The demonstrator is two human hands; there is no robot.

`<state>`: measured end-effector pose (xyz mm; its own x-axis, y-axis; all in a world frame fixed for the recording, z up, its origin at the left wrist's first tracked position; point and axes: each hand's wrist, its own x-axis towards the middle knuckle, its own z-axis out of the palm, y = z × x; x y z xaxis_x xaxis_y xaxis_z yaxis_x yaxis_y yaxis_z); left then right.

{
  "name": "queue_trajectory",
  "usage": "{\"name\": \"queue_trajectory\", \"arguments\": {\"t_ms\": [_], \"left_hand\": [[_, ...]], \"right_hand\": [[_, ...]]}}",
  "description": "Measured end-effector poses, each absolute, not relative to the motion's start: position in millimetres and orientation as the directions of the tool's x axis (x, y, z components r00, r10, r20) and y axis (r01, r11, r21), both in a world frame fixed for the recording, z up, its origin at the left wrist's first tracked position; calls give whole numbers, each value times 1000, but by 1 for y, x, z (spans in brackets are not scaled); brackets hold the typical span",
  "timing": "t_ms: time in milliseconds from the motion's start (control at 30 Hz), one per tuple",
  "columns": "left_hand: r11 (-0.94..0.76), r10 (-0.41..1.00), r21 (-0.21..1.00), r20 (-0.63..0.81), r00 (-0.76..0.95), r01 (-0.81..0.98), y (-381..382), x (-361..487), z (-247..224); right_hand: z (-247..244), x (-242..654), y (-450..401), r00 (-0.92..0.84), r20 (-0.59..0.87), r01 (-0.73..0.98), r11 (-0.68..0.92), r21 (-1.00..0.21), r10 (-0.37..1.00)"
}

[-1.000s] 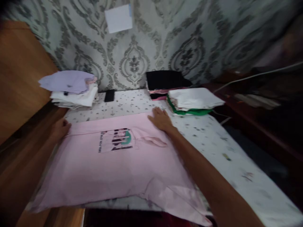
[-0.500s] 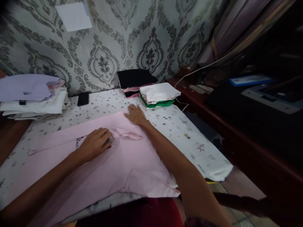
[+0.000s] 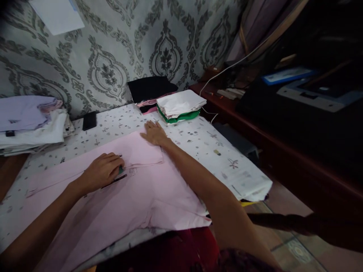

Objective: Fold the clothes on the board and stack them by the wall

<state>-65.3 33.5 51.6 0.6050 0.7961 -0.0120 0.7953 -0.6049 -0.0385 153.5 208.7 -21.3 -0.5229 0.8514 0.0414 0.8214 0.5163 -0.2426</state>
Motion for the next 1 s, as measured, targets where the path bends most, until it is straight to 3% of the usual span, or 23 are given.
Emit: {"name": "queue_trajectory", "arguments": {"t_ms": [200,300,467,733,867,1000], "left_hand": [[-512,857,160,171,487,844,48,-52,32],[-550,835,179,100,541,816,55,-45,10],[-632,772,110,5,635,767,46,-51,-10],[-599,799,149,43,600,787,3,-80,-6],[-532,845,240,91,527,812,-27,-100,-1],[-506,861,353,144,489,787,-70,-116,5]], "right_hand": [[-16,152,205,-519,19,828,508,-236,855],[-16,153,206,-517,26,830,508,-230,856],[-16,153,204,-520,42,822,513,-247,853],[10,167,197,-320,120,849,341,-404,940],[28,212,166,-331,169,787,371,-494,928],[36,267,81,-358,276,631,449,-632,892]]}}
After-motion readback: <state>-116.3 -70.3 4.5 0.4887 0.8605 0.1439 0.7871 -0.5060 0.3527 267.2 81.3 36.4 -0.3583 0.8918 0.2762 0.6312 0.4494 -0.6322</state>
